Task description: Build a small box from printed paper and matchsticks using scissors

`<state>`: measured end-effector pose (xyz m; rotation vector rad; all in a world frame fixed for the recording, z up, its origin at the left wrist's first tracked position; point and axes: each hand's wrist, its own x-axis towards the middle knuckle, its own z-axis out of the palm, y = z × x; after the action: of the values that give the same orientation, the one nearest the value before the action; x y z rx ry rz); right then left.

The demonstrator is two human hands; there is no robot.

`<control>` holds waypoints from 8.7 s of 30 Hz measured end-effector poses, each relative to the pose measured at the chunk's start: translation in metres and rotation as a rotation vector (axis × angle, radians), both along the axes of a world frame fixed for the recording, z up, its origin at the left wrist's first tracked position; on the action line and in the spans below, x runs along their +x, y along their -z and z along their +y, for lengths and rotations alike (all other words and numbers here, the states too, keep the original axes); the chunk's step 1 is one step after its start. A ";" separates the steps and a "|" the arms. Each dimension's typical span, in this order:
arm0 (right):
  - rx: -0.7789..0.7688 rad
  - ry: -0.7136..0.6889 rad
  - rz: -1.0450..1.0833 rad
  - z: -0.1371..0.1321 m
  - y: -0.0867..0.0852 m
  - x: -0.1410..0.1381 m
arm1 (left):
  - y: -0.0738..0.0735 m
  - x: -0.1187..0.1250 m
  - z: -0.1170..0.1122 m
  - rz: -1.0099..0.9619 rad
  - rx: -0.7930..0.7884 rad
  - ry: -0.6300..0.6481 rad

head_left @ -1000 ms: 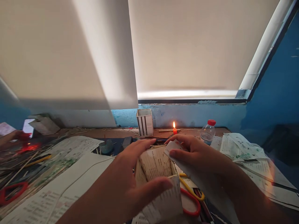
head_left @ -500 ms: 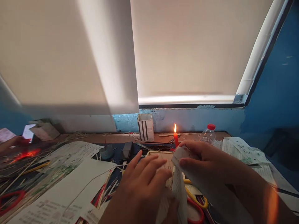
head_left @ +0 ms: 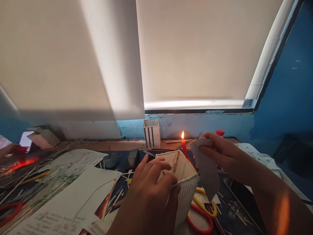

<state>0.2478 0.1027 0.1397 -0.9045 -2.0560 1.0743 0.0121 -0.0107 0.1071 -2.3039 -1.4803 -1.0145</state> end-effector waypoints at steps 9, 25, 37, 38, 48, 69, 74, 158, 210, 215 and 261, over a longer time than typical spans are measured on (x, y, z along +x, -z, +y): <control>-0.107 0.038 0.201 -0.019 0.002 -0.011 | 0.019 0.012 0.002 -0.097 0.234 0.040; 0.156 0.182 -0.266 -0.025 0.024 -0.036 | 0.045 0.020 0.015 -0.097 0.550 -0.100; 0.150 0.294 -0.238 -0.020 0.031 -0.039 | 0.059 0.020 0.020 -0.166 0.518 -0.063; 0.153 0.322 -0.228 -0.020 0.032 -0.039 | 0.059 0.020 0.020 -0.169 0.515 -0.065; 0.122 0.285 -0.192 -0.018 0.035 -0.035 | 0.061 0.023 0.023 -0.186 0.498 -0.065; 0.114 0.147 -0.179 -0.014 0.039 -0.037 | 0.063 0.017 0.026 -0.155 0.464 -0.015; 0.137 0.212 -0.169 -0.011 0.038 -0.037 | 0.065 0.017 0.027 -0.157 0.466 -0.014; 0.211 0.099 -0.109 -0.024 0.040 -0.040 | 0.059 0.015 0.032 -0.188 0.446 0.037; 0.325 0.202 -0.082 -0.013 0.045 -0.042 | 0.064 0.009 0.034 -0.142 0.418 0.059; 0.331 0.193 -0.088 -0.011 0.045 -0.042 | 0.064 0.011 0.035 -0.142 0.426 0.052; 0.349 0.154 -0.069 -0.014 0.050 -0.043 | 0.061 0.014 0.036 -0.206 0.433 0.080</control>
<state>0.2051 0.0892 0.0898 -0.9103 -2.1041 0.5861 0.0262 0.0258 0.0462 -2.0076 -1.0984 -1.4669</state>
